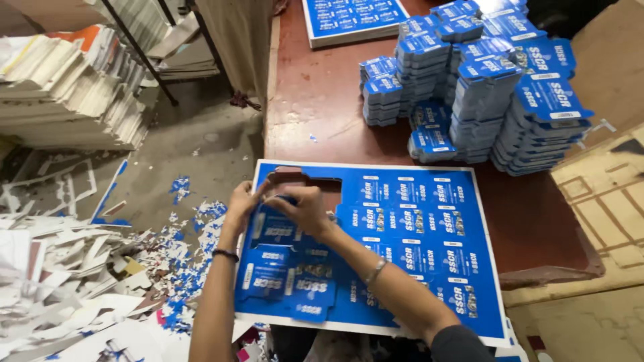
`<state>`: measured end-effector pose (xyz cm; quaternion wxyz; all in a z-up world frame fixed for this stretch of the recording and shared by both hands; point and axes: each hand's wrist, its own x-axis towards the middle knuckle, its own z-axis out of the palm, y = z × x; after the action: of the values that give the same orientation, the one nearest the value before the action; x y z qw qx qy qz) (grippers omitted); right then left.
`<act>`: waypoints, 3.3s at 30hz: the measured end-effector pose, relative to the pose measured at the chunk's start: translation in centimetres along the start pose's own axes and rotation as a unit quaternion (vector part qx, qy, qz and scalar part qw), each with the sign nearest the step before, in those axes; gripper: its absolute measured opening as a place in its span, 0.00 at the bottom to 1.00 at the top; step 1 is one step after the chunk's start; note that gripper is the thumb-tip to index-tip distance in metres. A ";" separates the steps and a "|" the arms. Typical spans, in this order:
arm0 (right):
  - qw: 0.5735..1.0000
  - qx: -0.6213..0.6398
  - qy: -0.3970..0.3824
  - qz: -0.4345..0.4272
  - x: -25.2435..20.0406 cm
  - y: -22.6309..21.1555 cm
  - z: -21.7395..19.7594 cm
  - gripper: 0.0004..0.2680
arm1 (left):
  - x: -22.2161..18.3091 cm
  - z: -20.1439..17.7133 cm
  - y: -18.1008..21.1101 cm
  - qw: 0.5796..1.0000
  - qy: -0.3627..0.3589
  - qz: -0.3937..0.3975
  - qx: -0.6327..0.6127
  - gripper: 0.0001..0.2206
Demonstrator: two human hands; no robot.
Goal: The person separates printed cards from a large die-cut sheet by pushing them through the perforations by hand and then stacks the detached cards onto piles on the table.
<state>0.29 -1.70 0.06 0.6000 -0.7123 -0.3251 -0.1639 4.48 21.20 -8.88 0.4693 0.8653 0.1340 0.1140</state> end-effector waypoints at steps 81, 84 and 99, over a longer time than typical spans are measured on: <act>0.972 0.044 0.210 0.096 0.4 1.7 -16.4 0.05 | -7.7 13.9 12.7 0.800 -0.106 0.077 -0.585 0.18; 0.920 0.318 0.194 0.122 2.6 -0.4 -15.0 0.09 | -7.7 14.6 11.9 0.811 -0.113 0.091 -0.566 0.17; 0.753 -0.613 -0.229 -0.061 1.7 -9.6 -15.1 0.09 | -10.1 10.7 15.1 0.931 0.032 0.357 -0.076 0.16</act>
<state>-2.43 -15.13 11.66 -0.0692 -0.9224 -0.3255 -0.1963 0.33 1.46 -2.62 0.4575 0.8139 -0.1774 0.3112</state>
